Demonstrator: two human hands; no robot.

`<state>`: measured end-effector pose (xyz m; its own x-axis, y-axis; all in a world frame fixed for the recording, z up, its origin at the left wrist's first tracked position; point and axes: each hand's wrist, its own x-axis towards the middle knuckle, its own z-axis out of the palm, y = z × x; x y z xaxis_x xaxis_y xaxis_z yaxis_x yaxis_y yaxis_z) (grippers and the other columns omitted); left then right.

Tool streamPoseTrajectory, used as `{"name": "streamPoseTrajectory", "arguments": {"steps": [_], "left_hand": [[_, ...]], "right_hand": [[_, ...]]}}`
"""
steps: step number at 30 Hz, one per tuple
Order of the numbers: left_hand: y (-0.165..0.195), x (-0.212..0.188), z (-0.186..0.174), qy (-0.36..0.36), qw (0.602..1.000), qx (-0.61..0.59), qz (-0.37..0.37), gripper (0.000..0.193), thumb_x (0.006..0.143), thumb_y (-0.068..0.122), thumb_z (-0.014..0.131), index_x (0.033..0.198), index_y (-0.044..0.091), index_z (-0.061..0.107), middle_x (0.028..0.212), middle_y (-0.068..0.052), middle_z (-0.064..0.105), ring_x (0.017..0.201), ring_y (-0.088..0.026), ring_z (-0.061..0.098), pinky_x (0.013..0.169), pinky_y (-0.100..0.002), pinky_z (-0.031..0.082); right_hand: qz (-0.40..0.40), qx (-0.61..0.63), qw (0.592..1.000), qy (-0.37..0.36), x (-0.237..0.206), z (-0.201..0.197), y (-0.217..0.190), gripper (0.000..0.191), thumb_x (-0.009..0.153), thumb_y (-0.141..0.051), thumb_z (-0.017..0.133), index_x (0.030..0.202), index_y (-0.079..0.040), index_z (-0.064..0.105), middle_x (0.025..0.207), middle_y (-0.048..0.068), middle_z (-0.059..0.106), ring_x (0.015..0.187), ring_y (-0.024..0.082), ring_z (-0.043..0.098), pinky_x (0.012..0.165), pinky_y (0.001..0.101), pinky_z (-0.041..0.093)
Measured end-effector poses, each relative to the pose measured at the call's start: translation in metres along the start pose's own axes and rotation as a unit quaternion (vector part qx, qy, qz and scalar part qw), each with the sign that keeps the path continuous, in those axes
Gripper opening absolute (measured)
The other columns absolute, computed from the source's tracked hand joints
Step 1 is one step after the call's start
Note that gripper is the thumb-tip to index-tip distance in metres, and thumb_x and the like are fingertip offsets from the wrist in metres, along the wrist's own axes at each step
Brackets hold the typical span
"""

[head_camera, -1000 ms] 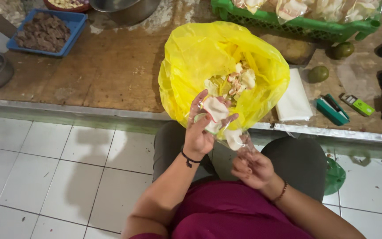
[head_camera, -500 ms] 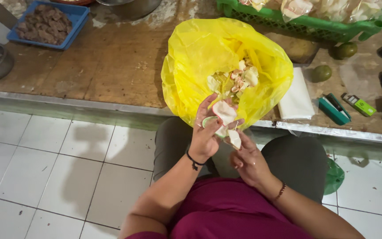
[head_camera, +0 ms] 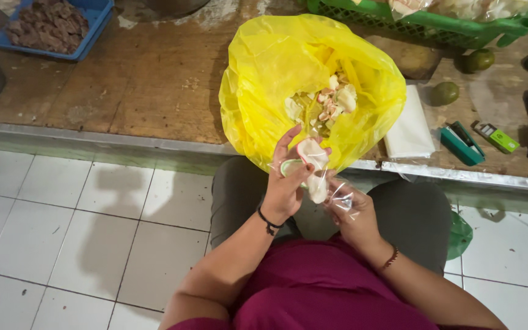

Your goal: The person sits on the floor and repeatedly picks white and pinkish food items from a yellow plastic bag, placing them into small clear plastic bags. After filling each bag, the person uses a green stapler to seal it and sets the sealed bag aside in a green basket.

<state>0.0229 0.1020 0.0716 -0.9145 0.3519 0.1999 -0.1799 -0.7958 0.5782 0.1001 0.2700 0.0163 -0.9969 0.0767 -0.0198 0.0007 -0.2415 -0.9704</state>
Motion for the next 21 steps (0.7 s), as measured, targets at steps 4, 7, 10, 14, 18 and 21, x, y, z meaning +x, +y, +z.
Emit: {"name": "streamPoseTrajectory", "arguments": {"steps": [4, 7, 10, 14, 18, 21], "left_hand": [[-0.008, 0.000, 0.002, 0.027, 1.000, 0.000, 0.010, 0.058, 0.096, -0.003, 0.068, 0.144, 0.009, 0.037, 0.139, -0.019, 0.055, 0.130, -0.036, 0.060, 0.102, -0.057, 0.057], [-0.016, -0.004, 0.004, 0.043, 0.999, -0.032, -0.005, 0.052, 0.103, -0.003, 0.065, 0.146, 0.005, 0.037, 0.138, -0.021, 0.055, 0.130, -0.037, 0.061, 0.102, -0.059, 0.057], [-0.020, -0.007, 0.010, 0.067, 0.996, -0.051, -0.006, 0.064, 0.102, 0.002, 0.063, 0.155, 0.012, 0.029, 0.140, -0.021, 0.053, 0.128, -0.036, 0.060, 0.099, -0.058, 0.058], [-0.016, -0.005, 0.015, 0.099, 0.995, -0.007, 0.027, 0.081, 0.099, 0.011, 0.064, 0.160, 0.029, 0.015, 0.145, -0.015, 0.050, 0.129, -0.034, 0.057, 0.098, -0.059, 0.056], [-0.015, -0.005, 0.007, 0.137, 0.988, -0.059, 0.030, 0.072, 0.104, 0.038, 0.056, 0.162, 0.033, 0.014, 0.147, -0.016, 0.051, 0.128, -0.037, 0.059, 0.093, -0.061, 0.056], [-0.027, -0.010, -0.004, 0.103, 0.993, -0.040, 0.041, 0.079, 0.099, 0.054, 0.052, 0.163, 0.026, 0.014, 0.146, -0.015, 0.051, 0.126, -0.037, 0.059, 0.094, -0.060, 0.057]], "right_hand": [[0.022, -0.124, 0.992, 0.025, -0.001, -0.008, 0.008, 0.035, 0.093, 0.000, 0.073, 0.128, -0.001, 0.073, 0.089, 0.001, 0.072, 0.064, 0.005, 0.054, 0.055, 0.0214, 0.044], [-0.063, -0.064, 0.996, 0.016, -0.005, -0.009, 0.015, 0.012, 0.100, 0.001, 0.073, 0.111, 0.000, 0.069, 0.083, 0.001, 0.066, 0.065, 0.006, 0.053, 0.055, 0.0220, 0.043], [-0.017, -0.061, 0.998, 0.029, -0.004, -0.010, 0.016, 0.018, 0.094, 0.001, 0.070, 0.112, 0.002, 0.070, 0.087, 0.005, 0.075, 0.064, 0.009, 0.061, 0.054, 0.0232, 0.047], [-0.071, -0.144, 0.986, -0.043, 0.000, -0.010, 0.006, 0.031, 0.096, -0.001, 0.069, 0.126, -0.002, 0.074, 0.092, 0.005, 0.074, 0.068, 0.008, 0.062, 0.061, 0.0226, 0.051], [-0.108, -0.230, 0.960, -0.118, 0.003, -0.004, -0.014, 0.039, 0.094, -0.003, 0.068, 0.133, -0.006, 0.070, 0.091, 0.003, 0.071, 0.069, 0.006, 0.062, 0.063, 0.0214, 0.051], [-0.093, -0.236, 0.960, -0.119, 0.002, 0.004, -0.026, 0.043, 0.092, -0.004, 0.068, 0.135, -0.006, 0.066, 0.090, 0.002, 0.070, 0.069, 0.005, 0.059, 0.061, 0.0210, 0.050]]}}
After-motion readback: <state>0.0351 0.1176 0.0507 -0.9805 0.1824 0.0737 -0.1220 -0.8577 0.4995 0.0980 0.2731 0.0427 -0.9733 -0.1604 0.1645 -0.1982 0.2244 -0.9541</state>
